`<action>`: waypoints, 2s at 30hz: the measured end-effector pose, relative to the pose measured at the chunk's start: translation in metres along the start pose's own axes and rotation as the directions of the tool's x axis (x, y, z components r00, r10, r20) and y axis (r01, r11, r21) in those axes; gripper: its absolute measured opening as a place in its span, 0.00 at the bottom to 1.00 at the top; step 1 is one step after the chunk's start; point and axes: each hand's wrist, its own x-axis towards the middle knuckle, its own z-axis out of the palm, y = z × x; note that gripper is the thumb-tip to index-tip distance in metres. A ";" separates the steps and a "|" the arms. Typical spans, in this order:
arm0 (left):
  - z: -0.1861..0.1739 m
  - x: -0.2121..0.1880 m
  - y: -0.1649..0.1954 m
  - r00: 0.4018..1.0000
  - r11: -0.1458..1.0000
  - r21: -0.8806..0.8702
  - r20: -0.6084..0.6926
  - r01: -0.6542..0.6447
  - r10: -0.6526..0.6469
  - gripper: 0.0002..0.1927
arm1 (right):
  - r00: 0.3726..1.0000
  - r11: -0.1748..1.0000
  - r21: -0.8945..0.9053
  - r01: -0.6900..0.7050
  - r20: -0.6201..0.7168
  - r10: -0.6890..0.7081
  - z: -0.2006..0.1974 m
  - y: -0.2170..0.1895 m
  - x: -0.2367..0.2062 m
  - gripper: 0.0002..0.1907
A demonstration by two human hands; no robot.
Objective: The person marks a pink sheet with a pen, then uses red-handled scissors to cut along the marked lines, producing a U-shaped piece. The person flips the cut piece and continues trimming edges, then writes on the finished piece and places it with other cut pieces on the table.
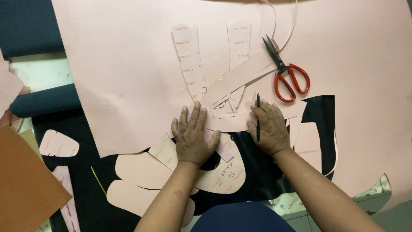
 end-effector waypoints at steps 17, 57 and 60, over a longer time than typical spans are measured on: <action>-0.001 -0.004 0.005 1.000 1.000 -0.019 0.017 0.008 -0.008 0.39 | 1.000 1.000 -0.003 -0.006 -0.001 0.006 -0.005 0.000 -0.005 0.27; -0.005 -0.018 0.014 1.000 0.996 -0.090 -0.031 -0.007 0.004 0.40 | 1.000 1.000 -0.010 -0.003 -0.006 0.003 -0.016 -0.001 -0.020 0.27; -0.006 -0.018 0.014 0.999 0.992 -0.129 -0.042 -0.006 0.001 0.42 | 1.000 1.000 -0.007 -0.001 -0.013 0.001 -0.017 -0.001 -0.020 0.27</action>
